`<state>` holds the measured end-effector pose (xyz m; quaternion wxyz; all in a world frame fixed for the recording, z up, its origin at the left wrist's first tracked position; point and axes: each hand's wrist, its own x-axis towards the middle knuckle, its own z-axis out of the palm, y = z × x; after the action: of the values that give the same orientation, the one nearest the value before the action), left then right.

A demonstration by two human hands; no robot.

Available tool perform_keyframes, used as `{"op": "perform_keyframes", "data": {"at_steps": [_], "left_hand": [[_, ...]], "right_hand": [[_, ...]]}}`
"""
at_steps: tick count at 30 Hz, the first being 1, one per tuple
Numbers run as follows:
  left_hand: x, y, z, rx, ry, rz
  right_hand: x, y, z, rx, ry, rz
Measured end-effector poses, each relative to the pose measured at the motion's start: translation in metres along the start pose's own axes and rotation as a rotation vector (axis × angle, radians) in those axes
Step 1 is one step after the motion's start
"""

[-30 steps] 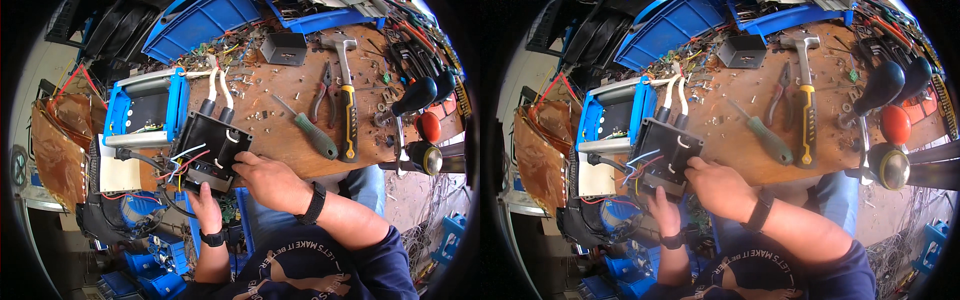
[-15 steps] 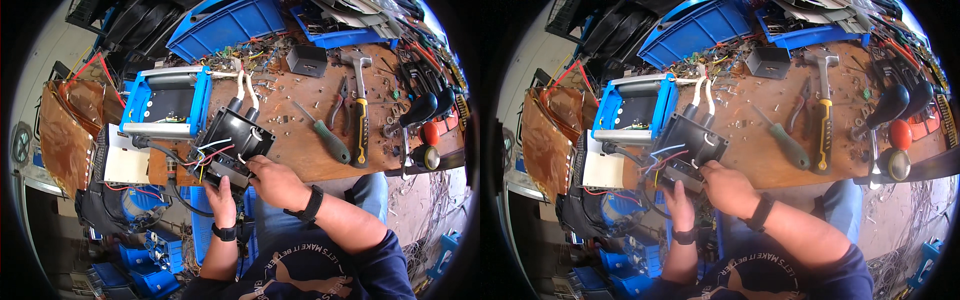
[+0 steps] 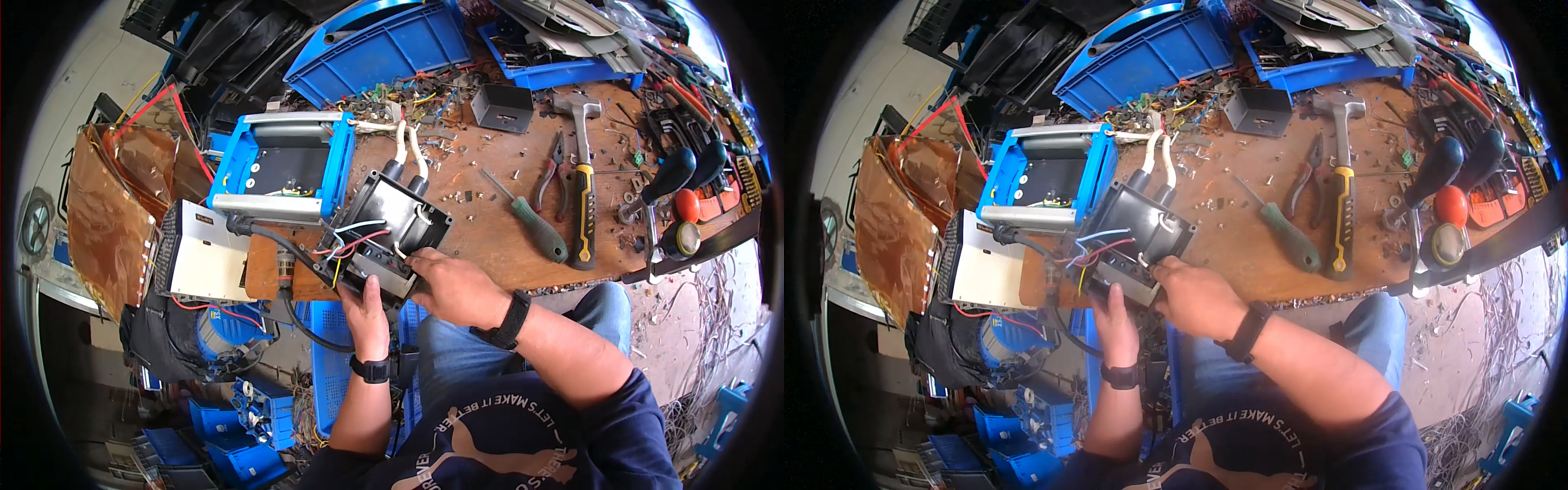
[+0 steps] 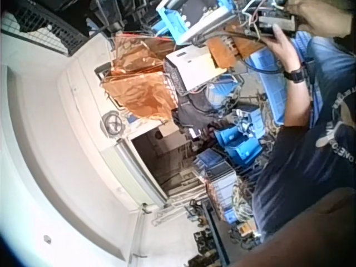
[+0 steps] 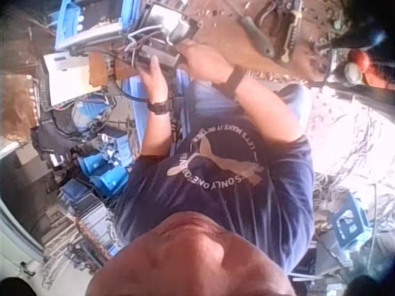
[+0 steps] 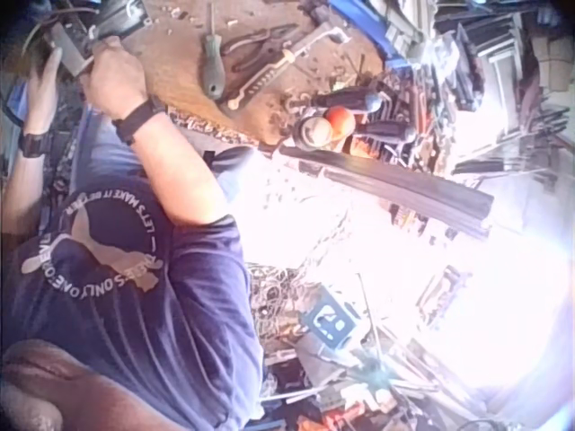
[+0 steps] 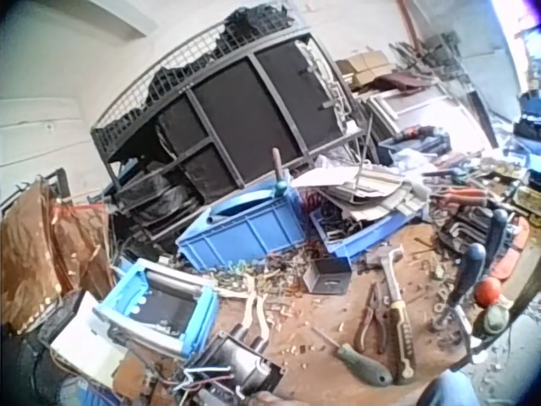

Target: The person disassembles a black electrical control box on a cluttered workbench. They use pliers to strip wires and a screwdriver to remove screws from the casing and internal components. The person removes the cover, manipulates the internal wiring, and inspects the device throughout the process.

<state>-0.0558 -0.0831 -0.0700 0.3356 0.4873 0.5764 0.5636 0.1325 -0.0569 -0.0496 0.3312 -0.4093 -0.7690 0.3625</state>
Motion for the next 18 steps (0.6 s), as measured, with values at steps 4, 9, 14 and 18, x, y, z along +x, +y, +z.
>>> {"op": "perform_keyframes", "data": {"at_steps": [4,9,14,18], "left_hand": [[0.002,-0.005,-0.002,-0.087,-0.02,0.023],[0.004,-0.002,0.0,-0.232,-0.043,0.039],[0.018,-0.004,-0.013,-0.42,-0.139,0.001],[0.025,0.0,-0.019,-0.529,-0.163,-0.056]], "right_hand": [[-0.002,-0.004,0.003,-0.028,0.024,0.023],[-0.004,0.001,0.007,-0.024,0.065,-0.002],[-0.005,0.0,0.007,-0.03,0.061,0.003],[-0.006,-0.004,0.006,-0.043,0.063,0.012]]}}
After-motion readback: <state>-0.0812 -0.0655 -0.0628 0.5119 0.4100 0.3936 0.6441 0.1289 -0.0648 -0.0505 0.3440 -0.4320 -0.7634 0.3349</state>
